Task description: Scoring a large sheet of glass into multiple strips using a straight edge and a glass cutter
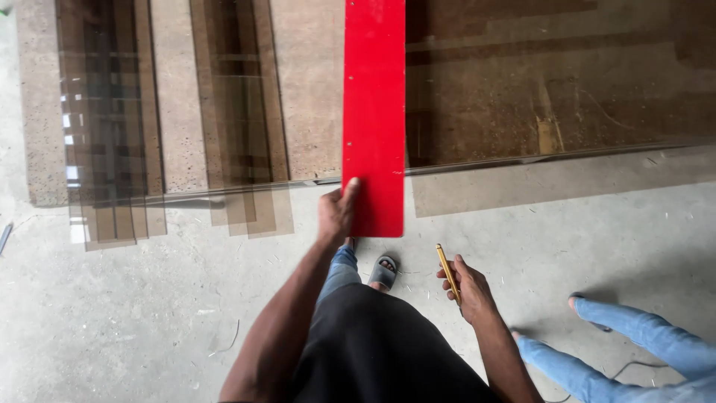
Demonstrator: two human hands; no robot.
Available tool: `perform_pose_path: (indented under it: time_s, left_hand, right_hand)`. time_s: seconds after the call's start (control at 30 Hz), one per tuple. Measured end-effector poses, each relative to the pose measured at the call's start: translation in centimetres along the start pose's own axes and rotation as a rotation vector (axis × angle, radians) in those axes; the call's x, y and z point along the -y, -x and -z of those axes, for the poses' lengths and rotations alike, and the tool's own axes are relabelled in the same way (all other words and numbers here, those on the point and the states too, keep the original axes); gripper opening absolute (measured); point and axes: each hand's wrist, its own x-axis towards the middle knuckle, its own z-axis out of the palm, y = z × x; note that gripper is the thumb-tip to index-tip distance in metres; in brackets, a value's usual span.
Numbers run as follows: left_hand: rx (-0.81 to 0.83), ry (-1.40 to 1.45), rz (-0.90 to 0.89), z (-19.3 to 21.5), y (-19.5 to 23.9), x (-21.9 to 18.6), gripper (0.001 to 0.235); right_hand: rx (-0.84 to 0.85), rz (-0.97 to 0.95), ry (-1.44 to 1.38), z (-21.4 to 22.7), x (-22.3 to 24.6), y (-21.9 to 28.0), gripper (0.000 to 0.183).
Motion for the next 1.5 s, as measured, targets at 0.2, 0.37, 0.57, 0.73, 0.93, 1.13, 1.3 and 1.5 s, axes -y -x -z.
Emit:
perform_pose_path:
  time_s: [0.2,0.37,0.57,0.73,0.93,1.13,1.3,1.5]
  left_hand:
    - [0.117,-0.167,0.082,-7.1,-3.4,5.2,0.075]
    - [-0.232,-0.979,-0.526,-5.2,-5.8,0.5,0.088]
    - [0.049,-0.944,-0.49,-9.6,-17.6,-5.9,0.118]
    - [0.068,-1.065,-0.526,-14.1,-20.2,-6.7,0.12]
    - [0.137,-1.078,-0.476,-13.6,-18.6,-9.6,0.113]
    - [0.347,-0.427,-0.57,-11.1,-6.7,-13.4,0.029]
    - [0.73,0.261,-0.256,-11.4,1.6,-14.6,0.053]
    - [0.658,0.409,-0.347,-12.4,3.3,-12.9,0.018]
  right_hand:
    - [-0.075,0.078,-0.09,2.9,1.9,5.4,0.049]
    - [-0.2,0.082,-0.102,3.6,4.7,7.9,0.047]
    - [-0.225,0.168,-0.023,2.6,9.8,8.7,0.042]
    - [-0.192,0.236,-0.056,0.3,16.2,8.4,0.035]
    - [0.049,0.513,-0.354,-2.3,22.1,1.8,0.031]
    - [0.486,0.795,-0.795,-4.6,30.0,3.2,0.032]
    - [0.628,0.914,-0.798,-4.3,31.3,5.9,0.039]
    - [0.485,1.108,-0.53,-2.2,28.2,8.3,0.04]
